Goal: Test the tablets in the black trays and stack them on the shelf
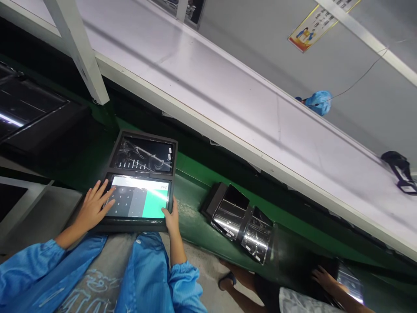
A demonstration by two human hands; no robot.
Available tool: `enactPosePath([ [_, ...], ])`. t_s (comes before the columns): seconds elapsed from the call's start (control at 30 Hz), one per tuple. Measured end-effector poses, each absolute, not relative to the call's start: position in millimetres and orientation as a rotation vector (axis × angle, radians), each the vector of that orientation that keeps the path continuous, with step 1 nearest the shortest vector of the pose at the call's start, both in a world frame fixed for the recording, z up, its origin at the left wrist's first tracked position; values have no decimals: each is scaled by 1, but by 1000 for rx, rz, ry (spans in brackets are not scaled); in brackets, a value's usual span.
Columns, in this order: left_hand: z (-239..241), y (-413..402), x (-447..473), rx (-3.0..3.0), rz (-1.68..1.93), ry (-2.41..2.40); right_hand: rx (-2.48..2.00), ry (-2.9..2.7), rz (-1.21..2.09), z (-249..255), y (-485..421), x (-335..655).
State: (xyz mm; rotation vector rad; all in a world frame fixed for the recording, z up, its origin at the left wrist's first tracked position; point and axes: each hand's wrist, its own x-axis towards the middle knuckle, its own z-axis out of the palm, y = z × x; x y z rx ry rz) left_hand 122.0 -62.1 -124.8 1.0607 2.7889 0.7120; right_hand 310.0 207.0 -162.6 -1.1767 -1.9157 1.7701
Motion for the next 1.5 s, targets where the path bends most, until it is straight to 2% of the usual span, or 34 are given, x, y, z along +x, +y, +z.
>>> enactPosePath([
  [0.13, -129, -63, 121, 988, 845, 2779, -1180, -1930, 1748, -163, 207, 307],
  [0.63, -134, -62, 121, 985, 968, 2760, -1270, -1946, 1737, -154, 206, 302],
  [0.83, -125, -51, 98, 961, 856, 2788, -1261, -1999, 1697, -151, 208, 300],
  [0.93, -115, -30, 66, 1019, 740, 2818, -1301, -2005, 1513, -145, 205, 302],
  [1.07, -105, -4, 31, 1153, 655, 2799, -1102, -2194, 1079, -124, 185, 306],
  [1.13, -104, 1, 23, 1205, 636, 2778, -950, -2284, 964, -113, 166, 305],
  [1.37, -108, -2, 21, 1251, 597, 2778, -597, -2567, 1061, -101, 97, 291],
  [1.5, -112, -2, 18, 1210, 713, 2754, -437, -2737, 1053, -100, 79, 282],
])
